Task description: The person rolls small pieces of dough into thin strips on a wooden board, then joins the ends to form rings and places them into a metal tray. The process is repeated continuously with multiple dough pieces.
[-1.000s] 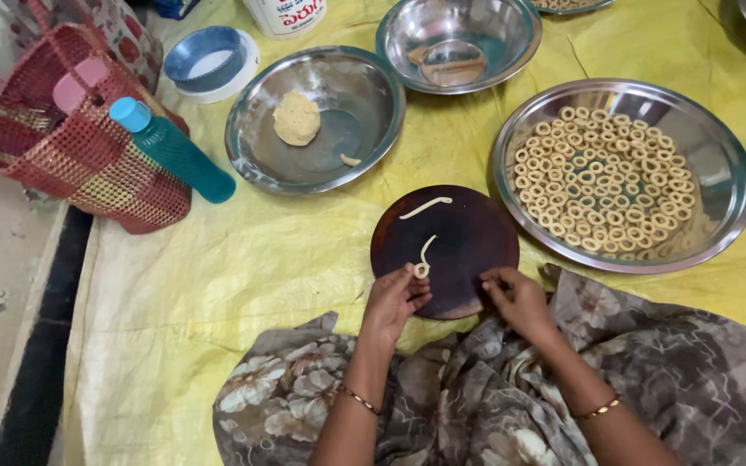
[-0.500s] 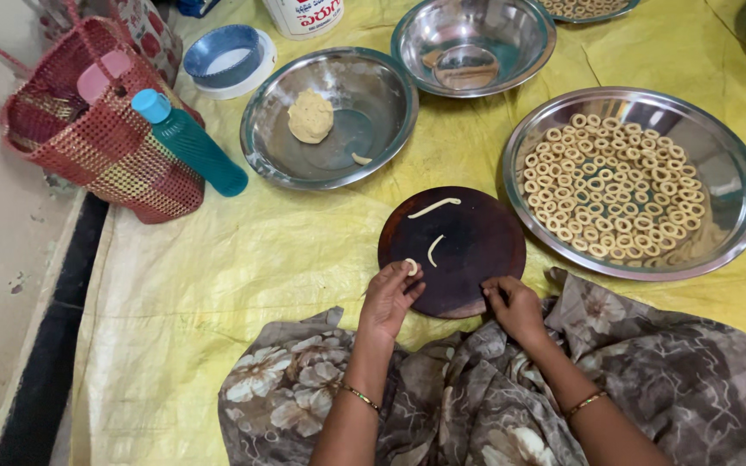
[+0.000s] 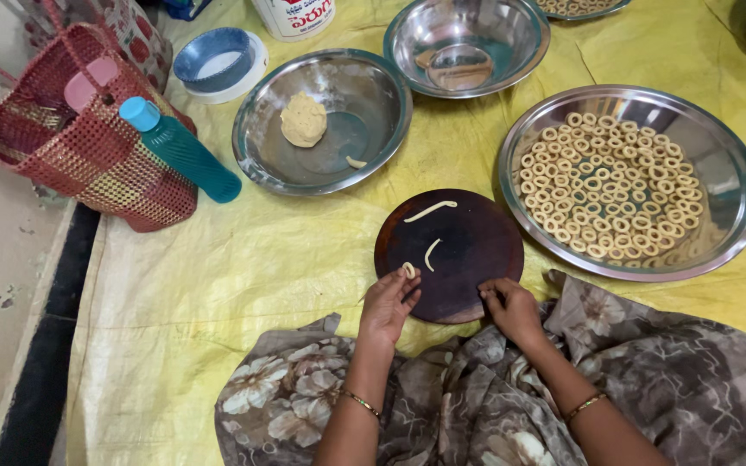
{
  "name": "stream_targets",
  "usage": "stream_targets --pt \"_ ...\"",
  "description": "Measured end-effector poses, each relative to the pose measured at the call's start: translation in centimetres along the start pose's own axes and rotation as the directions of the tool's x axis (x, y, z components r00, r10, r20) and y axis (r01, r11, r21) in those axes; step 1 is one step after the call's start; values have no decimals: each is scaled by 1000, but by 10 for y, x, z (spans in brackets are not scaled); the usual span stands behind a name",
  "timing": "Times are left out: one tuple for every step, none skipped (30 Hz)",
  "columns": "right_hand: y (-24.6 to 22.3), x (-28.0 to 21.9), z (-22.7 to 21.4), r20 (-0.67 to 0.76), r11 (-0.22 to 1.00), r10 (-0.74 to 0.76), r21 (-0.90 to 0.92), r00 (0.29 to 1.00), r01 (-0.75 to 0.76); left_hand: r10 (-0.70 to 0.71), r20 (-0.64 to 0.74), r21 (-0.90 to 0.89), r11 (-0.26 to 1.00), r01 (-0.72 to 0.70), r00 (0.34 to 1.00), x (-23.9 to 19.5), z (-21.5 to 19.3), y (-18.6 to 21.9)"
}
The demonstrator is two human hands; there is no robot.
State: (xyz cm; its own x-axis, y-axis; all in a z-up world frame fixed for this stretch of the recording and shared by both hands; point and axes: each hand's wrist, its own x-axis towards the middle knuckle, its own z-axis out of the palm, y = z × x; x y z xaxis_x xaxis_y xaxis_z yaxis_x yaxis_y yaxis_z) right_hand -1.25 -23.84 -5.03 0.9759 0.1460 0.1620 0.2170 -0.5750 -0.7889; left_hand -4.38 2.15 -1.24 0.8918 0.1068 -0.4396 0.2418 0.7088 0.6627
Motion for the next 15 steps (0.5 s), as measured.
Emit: stream_targets --pt "1 0 0 10 1000 9 9 1000 -9 -3 -11 11 1000 3 1000 1 -1 -2" --pt "2 -1 0 16 1000 15 3 1000 -15 -4 -4 11 1000 4 1000 0 -2 -4" --pt "1 0 0 19 1000 17 -2 1000 -17 0 6 11 1000 0 1000 2 -2 -4" --pt "0 2 -2 22 1000 18 -6 1000 -18 3 16 12 1000 -4 1000 3 -2 -3" --pt "0 3 -4 59 999 33 9 998 -34 8 21 1 1000 -9 1000 4 -4 -4" --pt "1 4 -7 97 998 47 24 994 -50 14 25 -9 1000 -13 1000 5 -6 -5" --pt "-1 6 -10 133 997 61 38 989 -67 18 31 -19 1000 -17 999 6 -7 -5" --pt "-2 8 -15 170 997 66 27 983 -71 17 36 -22 1000 -16 999 6 -8 -5" --pt "-2 10 -21 199 997 72 16 977 -77 15 46 -21 1000 -14 999 7 -9 -4" --pt "-3 14 -27 229 997 79 5 970 -82 12 56 -21 1000 -11 998 8 -9 -4" --pt "-3 15 -31 232 998 66 -8 970 -66 22 74 -24 1000 -20 997 7 -10 -5" --pt "-4 16 -36 236 999 53 -21 970 -50 31 92 -27 999 -28 995 7 -9 -5" --pt "-4 20 -44 233 999 39 -38 972 -31 41 118 -33 999 -37 992 9 -4 -6" --pt "-8 18 -47 174 997 -11 -73 985 24 28 123 -17 1000 -26 992 9 0 -5" --pt "-13 15 -50 118 989 -69 -120 991 83 19 133 -8 1000 -18 991 9 7 -6"
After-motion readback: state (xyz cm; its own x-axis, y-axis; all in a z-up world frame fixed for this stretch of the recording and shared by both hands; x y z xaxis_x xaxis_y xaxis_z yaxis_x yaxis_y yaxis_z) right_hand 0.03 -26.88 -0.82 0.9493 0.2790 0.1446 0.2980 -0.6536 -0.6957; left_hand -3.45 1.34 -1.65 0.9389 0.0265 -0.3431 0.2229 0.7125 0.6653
